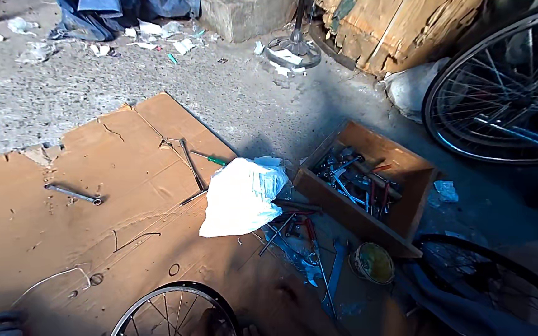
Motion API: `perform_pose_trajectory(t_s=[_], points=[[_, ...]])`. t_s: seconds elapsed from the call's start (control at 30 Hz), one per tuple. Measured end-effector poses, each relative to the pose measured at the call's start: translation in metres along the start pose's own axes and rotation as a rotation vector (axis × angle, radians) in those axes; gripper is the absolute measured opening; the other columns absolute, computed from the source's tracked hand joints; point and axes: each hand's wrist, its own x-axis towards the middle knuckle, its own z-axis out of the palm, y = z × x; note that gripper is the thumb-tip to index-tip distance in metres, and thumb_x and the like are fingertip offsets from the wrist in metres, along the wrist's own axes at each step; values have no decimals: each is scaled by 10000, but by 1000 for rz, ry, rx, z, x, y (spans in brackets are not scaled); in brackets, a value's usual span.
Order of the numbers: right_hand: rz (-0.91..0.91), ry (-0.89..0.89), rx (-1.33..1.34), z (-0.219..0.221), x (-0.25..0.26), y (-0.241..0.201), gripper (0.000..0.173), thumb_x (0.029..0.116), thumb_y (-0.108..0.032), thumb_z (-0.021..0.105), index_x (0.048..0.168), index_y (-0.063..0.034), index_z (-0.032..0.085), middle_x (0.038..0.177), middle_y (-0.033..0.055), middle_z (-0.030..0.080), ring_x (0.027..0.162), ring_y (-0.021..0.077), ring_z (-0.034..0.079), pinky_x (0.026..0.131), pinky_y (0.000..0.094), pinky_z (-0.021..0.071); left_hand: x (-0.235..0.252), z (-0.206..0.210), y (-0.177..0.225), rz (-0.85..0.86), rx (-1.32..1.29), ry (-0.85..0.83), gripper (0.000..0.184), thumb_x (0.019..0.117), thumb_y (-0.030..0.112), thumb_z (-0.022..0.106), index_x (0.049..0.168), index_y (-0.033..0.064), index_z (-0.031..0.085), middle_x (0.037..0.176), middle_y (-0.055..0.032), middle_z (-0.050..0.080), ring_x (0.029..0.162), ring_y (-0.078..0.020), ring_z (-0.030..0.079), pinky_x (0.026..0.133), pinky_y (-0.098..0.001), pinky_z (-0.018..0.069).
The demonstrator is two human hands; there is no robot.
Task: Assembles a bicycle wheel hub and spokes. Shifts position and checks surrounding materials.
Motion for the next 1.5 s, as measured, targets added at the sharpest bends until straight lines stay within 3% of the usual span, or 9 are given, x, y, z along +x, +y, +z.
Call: perform_pose_trajectory(t_s=[0.13, 0.43, 0.6, 0.73, 0.83, 0.93, 1.1, 1.27, 1.5], points=[[188, 217, -44, -43, -7, 50, 317, 1045, -285, 528, 1246, -107, 696, 1168, 93, 704, 961, 209, 700, 882, 414, 586, -2, -4, 5, -1, 30, 67, 252, 992, 163, 608, 1150, -20, 680, 931, -133, 708, 835, -210, 677, 815, -455, 562], [137, -108, -246, -18, 9, 25, 317, 1047, -322, 500, 1209, -140, 704, 1195, 99, 685, 1057, 264, 681, 936, 491, 549, 27, -35, 22, 22, -2, 393, 230, 1005, 193, 542, 1054, 43, 709, 818, -31, 671, 724, -121, 633, 705, -349, 551], [-57, -223, -300, 27, 33, 2, 285, 1018, -281, 560, 1198, -138, 728, 1205, 122, 688, 1116, 296, 669, 960, 502, 546, 42, -55, 28, -124, 34, 285, 350, 993, 195, 602, 1312, 54, 581, 1093, -88, 707, 969, -200, 706, 894, -436, 588], [-582, -209, -422, 84, 68, 3, 306, 1014, -378, 594, 1237, -202, 706, 1301, 90, 671, 1234, 303, 621, 1002, 492, 537, 28, -53, 15, -23, 185, 246, 258, 957, 217, 589, 1173, 95, 664, 1189, -81, 650, 1012, -187, 668, 894, -385, 575], [-545, -296, -457, 110, 79, -21, 340, 971, -370, 631, 1240, -179, 716, 1330, 91, 664, 1273, 312, 593, 1049, 514, 492, 2, -46, 6, 36, 325, 345, 265, 972, 214, 538, 1177, 141, 689, 1396, -67, 587, 1250, -202, 596, 1024, -378, 526], [-432, -274, -492, 132, 83, -36, 310, 933, -432, 652, 1142, -218, 736, 1222, 67, 708, 1184, 300, 634, 1015, 541, 473, -28, -33, -2, 165, 511, 484, 268, 948, 172, 536, 1135, 143, 726, 1331, -70, 646, 1212, -250, 625, 971, -429, 543], [-502, -155, -494, 153, 81, -30, 230, 970, -428, 620, 1084, -281, 755, 1140, 20, 725, 1122, 266, 656, 940, 536, 499, -45, -20, -25, 317, 775, 313, 252, 976, 172, 589, 1197, 162, 709, 1252, -36, 696, 1245, -241, 626, 1090, -521, 466], [-417, -209, -571, 141, 80, -43, 226, 945, -283, 636, 1058, -131, 759, 1131, 119, 727, 1119, 310, 672, 1000, 500, 510, -32, -16, -22, 392, 854, 369, 123, 961, 212, 618, 1030, 189, 718, 976, 7, 717, 1045, -230, 672, 983, -514, 490], [-334, -210, -807, 118, 81, -52, 357, 925, -235, 651, 1211, -31, 712, 1209, 198, 689, 1174, 353, 647, 1008, 492, 517, -2, -21, 14, 206, 696, 260, 309, 1049, 254, 416, 1050, 68, 663, 1027, -110, 691, 1061, -295, 655, 1138, -557, 330]])
